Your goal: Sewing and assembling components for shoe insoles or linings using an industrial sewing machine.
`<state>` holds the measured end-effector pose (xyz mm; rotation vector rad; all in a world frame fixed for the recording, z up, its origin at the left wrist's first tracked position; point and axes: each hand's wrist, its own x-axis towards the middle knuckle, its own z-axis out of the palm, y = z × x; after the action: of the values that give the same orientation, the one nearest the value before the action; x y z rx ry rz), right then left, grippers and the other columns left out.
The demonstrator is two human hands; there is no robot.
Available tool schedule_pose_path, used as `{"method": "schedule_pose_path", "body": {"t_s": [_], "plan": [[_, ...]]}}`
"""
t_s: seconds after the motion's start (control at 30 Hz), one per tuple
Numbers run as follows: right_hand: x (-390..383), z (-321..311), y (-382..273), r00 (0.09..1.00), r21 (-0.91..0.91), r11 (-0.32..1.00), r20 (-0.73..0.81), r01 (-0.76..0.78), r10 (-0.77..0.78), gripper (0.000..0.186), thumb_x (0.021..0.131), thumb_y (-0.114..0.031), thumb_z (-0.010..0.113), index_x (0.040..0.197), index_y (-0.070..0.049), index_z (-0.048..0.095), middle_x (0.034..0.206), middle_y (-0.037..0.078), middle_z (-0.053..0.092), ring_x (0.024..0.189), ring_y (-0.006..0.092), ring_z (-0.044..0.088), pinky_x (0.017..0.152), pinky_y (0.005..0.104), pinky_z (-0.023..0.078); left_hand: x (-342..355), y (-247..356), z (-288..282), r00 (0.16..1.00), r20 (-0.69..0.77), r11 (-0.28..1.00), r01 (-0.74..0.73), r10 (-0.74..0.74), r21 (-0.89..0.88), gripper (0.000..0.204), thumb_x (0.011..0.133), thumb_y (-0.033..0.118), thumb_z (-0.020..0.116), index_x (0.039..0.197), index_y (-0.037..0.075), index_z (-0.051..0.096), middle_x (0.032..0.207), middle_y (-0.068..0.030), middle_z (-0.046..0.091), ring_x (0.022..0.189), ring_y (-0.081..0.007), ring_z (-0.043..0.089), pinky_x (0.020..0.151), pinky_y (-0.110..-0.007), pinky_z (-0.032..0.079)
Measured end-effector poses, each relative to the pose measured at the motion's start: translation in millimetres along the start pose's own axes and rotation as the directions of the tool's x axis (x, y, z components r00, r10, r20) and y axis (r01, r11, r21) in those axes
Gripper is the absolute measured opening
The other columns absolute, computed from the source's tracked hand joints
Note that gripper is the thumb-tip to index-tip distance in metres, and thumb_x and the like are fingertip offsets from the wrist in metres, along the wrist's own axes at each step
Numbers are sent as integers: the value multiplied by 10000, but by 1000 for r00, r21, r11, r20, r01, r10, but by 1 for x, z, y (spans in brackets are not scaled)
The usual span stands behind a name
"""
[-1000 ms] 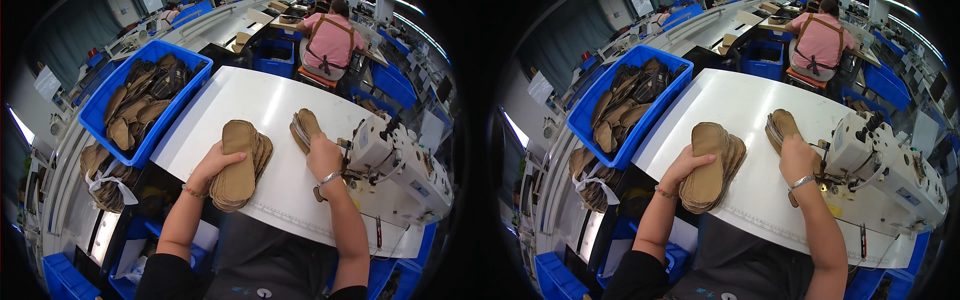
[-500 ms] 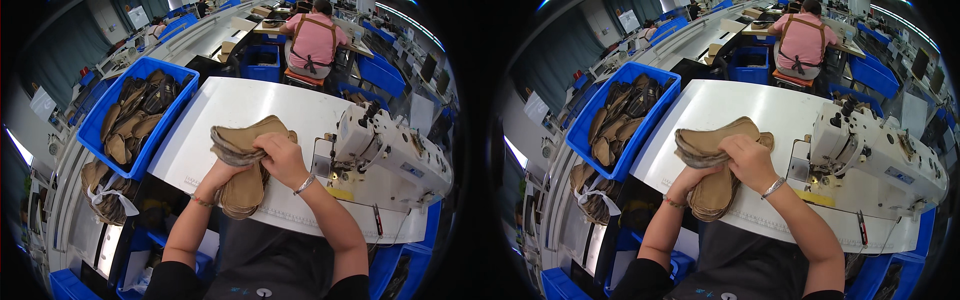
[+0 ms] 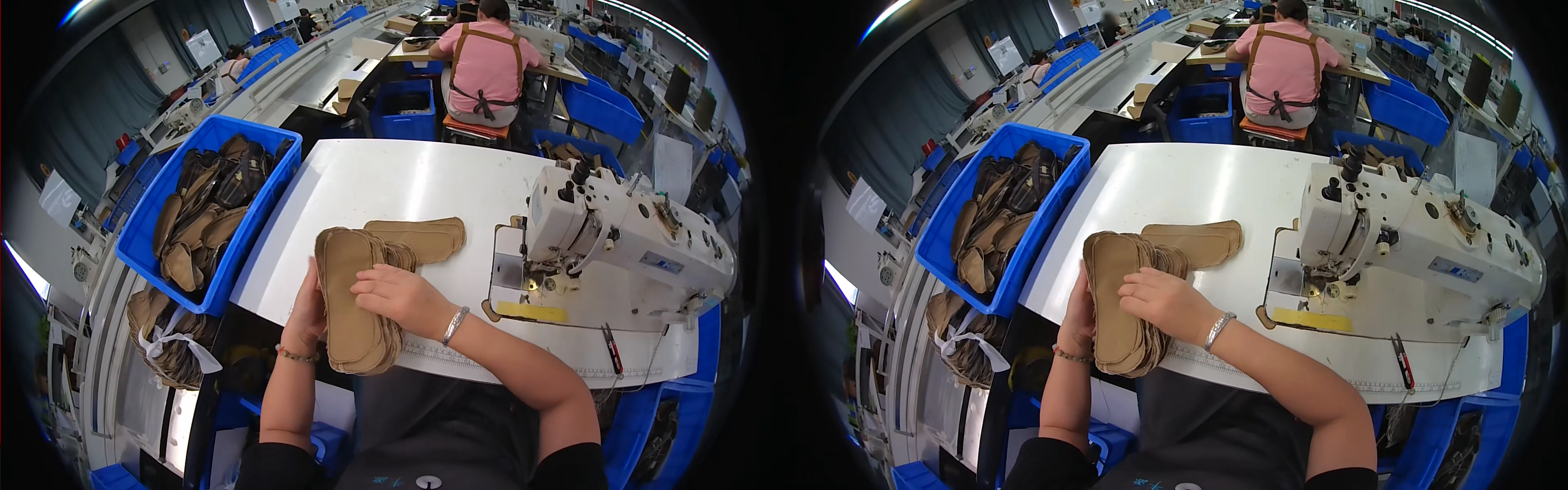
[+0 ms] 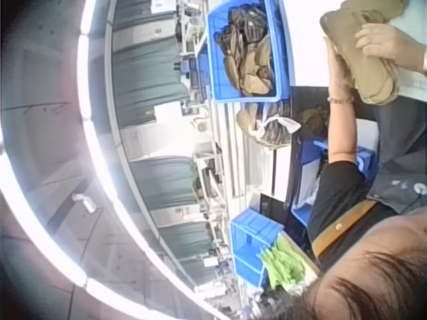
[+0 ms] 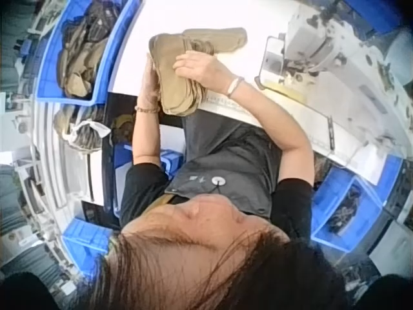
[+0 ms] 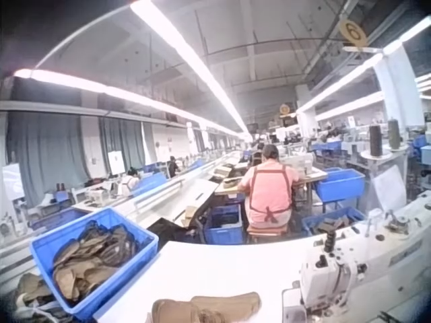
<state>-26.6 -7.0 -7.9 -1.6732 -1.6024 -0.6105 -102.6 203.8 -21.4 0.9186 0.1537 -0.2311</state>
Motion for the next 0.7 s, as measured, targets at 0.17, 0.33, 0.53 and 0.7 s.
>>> {"method": "schedule_pose_path", "body": {"t_s": [0.17,0.33,0.53,0.7], "plan": [[11,19,-5,999,-2,1000,-29,23,-23,225,832,-80,644,1055,-61,653,1228,98,639,1157,288,627,1025,394,505,-29,0,5,965,-138,940,-174,222,293,505,970,252,636,1369,-27,501,1242,-154,642,1052,-229,676,884,-349,572],[-9,21,40,958,-303,909,-99,-287,269,438,828,-147,708,1234,-26,598,1288,147,610,1149,306,629,964,369,533,-40,11,0,930,-297,967,-162,216,197,493,895,185,707,1301,-43,545,1127,-147,679,952,-211,699,802,-332,587],[-14,7,76,762,-574,707,207,-413,613,472,880,-128,645,1300,54,530,1048,154,662,933,298,679,764,349,593,-39,13,-1,931,-289,962,-165,225,217,477,897,195,713,1279,-48,561,1090,-143,693,912,-200,707,767,-321,594],[-41,-4,71,764,-795,569,229,-210,603,168,837,-88,631,967,18,638,828,131,667,772,233,689,616,294,597,-36,12,3,926,-286,949,-171,247,264,456,898,203,718,1253,-51,584,1073,-143,697,897,-194,709,764,-318,595]]}}
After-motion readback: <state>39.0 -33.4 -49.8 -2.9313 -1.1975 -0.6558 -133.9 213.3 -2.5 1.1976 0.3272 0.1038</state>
